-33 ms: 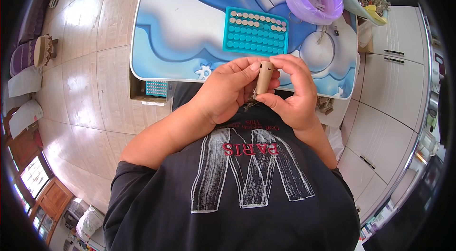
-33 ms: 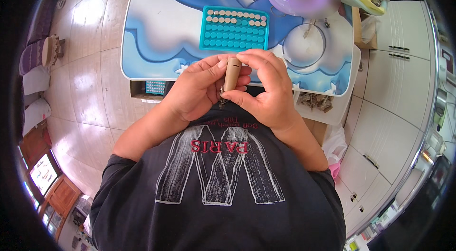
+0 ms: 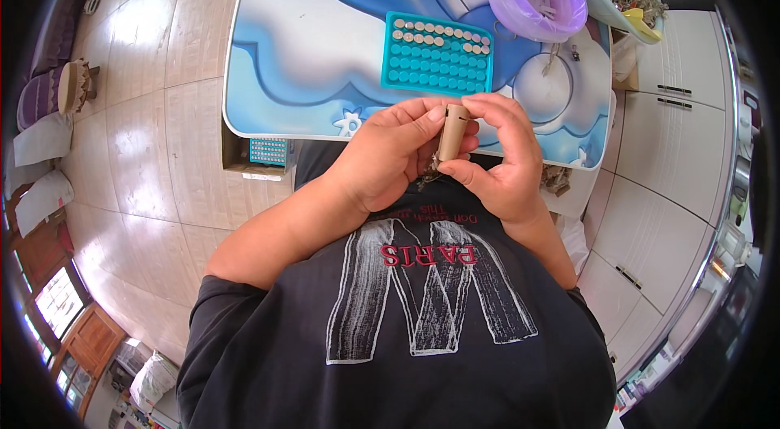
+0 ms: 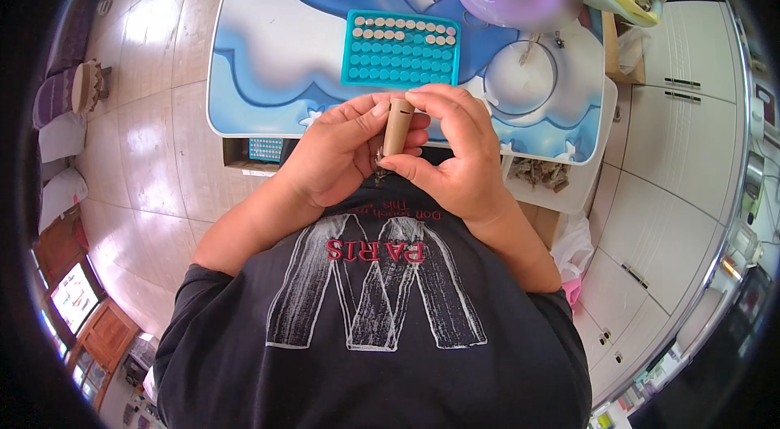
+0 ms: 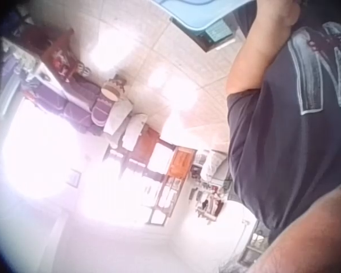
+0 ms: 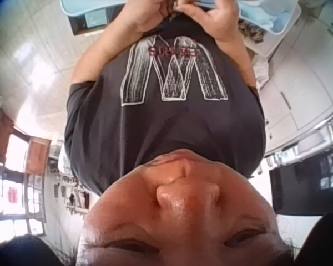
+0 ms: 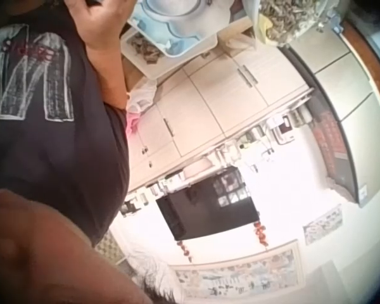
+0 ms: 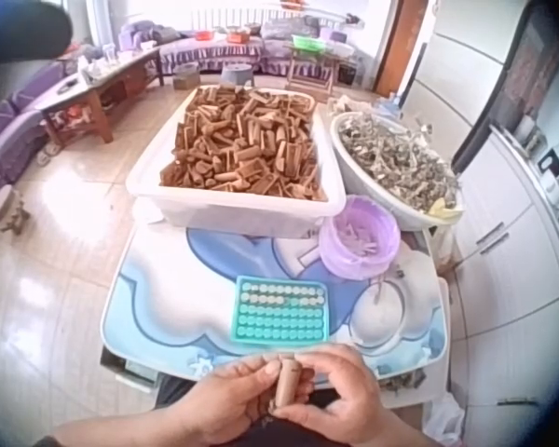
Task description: The person picks small cylindrical components from parts bins and inserts them into a grid-based assembly tray by hand.
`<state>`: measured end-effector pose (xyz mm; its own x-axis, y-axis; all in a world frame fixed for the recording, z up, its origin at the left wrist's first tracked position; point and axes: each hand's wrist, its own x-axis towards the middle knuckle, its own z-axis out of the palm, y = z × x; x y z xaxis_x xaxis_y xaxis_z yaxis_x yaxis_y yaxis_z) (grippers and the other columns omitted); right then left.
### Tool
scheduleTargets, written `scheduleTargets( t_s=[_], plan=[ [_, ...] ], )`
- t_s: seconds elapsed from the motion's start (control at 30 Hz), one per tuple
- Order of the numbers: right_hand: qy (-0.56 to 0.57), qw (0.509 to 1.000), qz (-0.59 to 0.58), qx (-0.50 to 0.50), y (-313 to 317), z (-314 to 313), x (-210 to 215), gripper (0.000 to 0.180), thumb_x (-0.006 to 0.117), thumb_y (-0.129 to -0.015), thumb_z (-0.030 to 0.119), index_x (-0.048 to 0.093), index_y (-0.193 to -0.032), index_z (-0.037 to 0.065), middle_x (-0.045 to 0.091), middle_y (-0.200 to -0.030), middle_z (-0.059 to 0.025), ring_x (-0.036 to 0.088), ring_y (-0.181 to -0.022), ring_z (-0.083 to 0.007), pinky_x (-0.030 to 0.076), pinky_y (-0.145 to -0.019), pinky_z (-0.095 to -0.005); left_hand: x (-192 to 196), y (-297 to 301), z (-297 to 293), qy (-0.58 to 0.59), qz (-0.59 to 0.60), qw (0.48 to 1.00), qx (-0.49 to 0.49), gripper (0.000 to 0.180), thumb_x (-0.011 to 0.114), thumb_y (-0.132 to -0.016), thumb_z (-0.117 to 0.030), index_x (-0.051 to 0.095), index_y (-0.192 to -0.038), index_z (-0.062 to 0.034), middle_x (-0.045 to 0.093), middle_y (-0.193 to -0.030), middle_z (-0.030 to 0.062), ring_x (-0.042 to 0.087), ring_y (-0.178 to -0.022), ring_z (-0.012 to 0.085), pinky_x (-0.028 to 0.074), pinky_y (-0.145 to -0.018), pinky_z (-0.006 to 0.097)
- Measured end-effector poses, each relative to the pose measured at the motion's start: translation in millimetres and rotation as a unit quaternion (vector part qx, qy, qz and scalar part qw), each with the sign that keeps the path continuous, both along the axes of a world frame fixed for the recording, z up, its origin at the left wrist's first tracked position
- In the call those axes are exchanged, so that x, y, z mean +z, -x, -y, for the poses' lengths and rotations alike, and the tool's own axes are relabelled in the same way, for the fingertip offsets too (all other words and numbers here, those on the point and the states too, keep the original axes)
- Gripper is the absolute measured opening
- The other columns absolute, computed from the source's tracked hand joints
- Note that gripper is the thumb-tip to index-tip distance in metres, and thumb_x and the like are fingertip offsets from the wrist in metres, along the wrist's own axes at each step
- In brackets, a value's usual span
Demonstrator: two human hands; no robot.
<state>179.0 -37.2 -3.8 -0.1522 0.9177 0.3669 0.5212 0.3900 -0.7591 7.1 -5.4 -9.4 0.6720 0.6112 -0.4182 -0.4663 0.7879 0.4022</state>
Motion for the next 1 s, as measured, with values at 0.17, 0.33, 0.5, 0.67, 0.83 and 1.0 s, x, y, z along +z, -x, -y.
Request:
scheduleTargets(
  t_s=[0.17, 0.33, 0.5, 0.67, 0.83, 1.0],
  plan=[
    [0.003, 1.000, 0.001, -0.001, -0.2, 0.3, 1.4, 0.059, 0.083, -0.062, 0.028, 0.057, -0.108, 0.002, 0.058, -0.107, -0.0127, 0.056, -0.097, -0.0281, 0.045, -0.083, -0.0353, 1.9, -1.3, 0.7, -0.007, -0.005, 1.000, 0.006, 0.030, 0.039, -0.099, -0.019, 0.050, -0.118, 0.0015, 0.061, -0.104, 0.0139, 0.062, -0.096, 0.0215, 0.051, -0.087, 0.034],
    [-0.006, 1.000, 0.007, -0.004, -1.4, 0.0, -1.2, 0.057, 0.083, -0.062, 0.027, 0.057, -0.108, 0.003, 0.058, -0.107, -0.0129, 0.056, -0.096, -0.0281, 0.046, -0.082, -0.0345, 7.4, -2.4, 0.6, -0.034, -0.030, 0.999, -0.006, 0.032, 0.047, -0.096, -0.015, 0.048, -0.123, 0.0018, 0.061, -0.107, 0.0139, 0.061, -0.099, 0.0203, 0.050, -0.088, 0.032],
    [0.092, 0.986, -0.140, 0.003, -5.0, 0.1, -3.6, 0.045, 0.077, -0.072, 0.025, 0.058, -0.108, 0.004, 0.057, -0.105, -0.0098, 0.055, -0.089, -0.0190, 0.046, -0.077, -0.0306, 6.6, 0.5, 3.0, -0.145, -0.094, 0.985, -0.026, 0.044, 0.055, -0.092, -0.008, 0.040, -0.131, 0.0026, 0.060, -0.111, 0.0138, 0.060, -0.102, 0.0193, 0.049, -0.088, 0.031],
    [0.145, 0.980, -0.128, 0.036, -13.1, -0.9, -8.6, 0.035, 0.071, -0.080, 0.020, 0.058, -0.107, 0.001, 0.058, -0.099, -0.0081, 0.055, -0.085, -0.0153, 0.046, -0.075, -0.0275, 2.0, 0.0, 5.9, -0.236, -0.138, 0.960, -0.057, 0.055, 0.056, -0.092, -0.013, 0.028, -0.137, 0.0029, 0.062, -0.098, 0.0121, 0.060, -0.083, 0.0119, 0.049, -0.072, 0.023],
    [0.275, 0.884, -0.376, -0.035, -6.0, 4.1, -1.9, 0.025, 0.066, -0.087, 0.018, 0.058, -0.100, -0.002, 0.061, -0.086, -0.0012, 0.054, -0.075, -0.0066, 0.043, -0.072, -0.0209, 18.3, 7.3, -3.7, -0.146, -0.190, 0.961, -0.137, 0.054, 0.054, -0.094, -0.023, 0.031, -0.136, 0.0008, 0.061, -0.085, 0.0094, 0.051, -0.063, 0.0070, 0.040, -0.058, 0.018],
    [0.284, 0.869, -0.401, -0.054, -6.8, 6.4, -7.1, 0.024, 0.066, -0.086, 0.017, 0.059, -0.100, -0.001, 0.061, -0.088, -0.0016, 0.054, -0.079, -0.0066, 0.043, -0.074, -0.0202, 18.1, 6.4, -4.8, -0.113, -0.144, 0.977, -0.114, 0.041, 0.054, -0.094, -0.025, 0.045, -0.126, -0.0013, 0.058, -0.076, 0.0033, 0.037, -0.053, 0.0033, 0.031, -0.051, 0.016]
  ],
)
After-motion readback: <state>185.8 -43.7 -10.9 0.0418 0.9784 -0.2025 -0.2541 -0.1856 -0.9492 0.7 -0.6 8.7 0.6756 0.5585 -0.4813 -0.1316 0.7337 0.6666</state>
